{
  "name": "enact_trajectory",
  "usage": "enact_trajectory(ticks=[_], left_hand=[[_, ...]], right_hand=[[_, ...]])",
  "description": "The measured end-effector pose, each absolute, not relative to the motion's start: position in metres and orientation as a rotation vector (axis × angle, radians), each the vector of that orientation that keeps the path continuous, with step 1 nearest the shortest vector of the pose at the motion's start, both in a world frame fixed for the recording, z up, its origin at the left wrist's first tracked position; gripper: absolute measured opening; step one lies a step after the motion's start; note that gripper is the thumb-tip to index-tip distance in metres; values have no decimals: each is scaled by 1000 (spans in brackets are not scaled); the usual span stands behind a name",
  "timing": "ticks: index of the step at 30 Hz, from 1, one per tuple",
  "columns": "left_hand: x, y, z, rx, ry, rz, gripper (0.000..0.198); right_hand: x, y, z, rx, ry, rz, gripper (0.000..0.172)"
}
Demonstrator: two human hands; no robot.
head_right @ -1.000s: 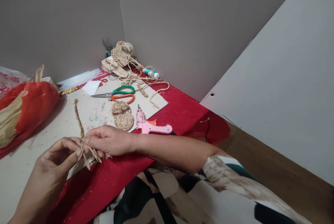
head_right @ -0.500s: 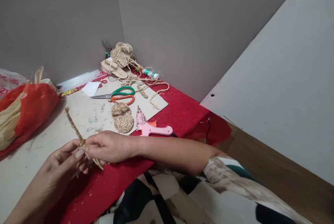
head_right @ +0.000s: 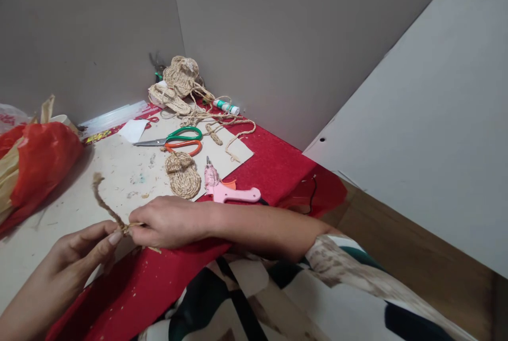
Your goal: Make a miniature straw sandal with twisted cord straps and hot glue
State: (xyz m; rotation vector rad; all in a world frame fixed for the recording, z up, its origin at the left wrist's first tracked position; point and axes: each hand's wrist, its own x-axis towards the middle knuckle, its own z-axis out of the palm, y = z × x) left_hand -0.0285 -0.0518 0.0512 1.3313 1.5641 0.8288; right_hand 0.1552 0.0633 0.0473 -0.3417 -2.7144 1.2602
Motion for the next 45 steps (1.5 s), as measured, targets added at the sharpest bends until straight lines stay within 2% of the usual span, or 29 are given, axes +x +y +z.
enact_trajectory(ticks=[7,14,25,33,45], left_hand=[[-30,-55,38,1052,1510,787,33],[-24,-52,41,1079,1488,745,33],[-15,-49,25,880,1500,990,40],[-16,-48,27,1077,1705,1103,35],[-11,-49,16,1010,1739,1184,31]], right_hand=[[153,62,45,-422,-2860,990,25],[152,61,40,-447,-2902,870,30],[151,62,41,-510,-2931,708,30],[153,61,40,-511,-2912,490,26],[147,54,31,-469,-2933,535,34]])
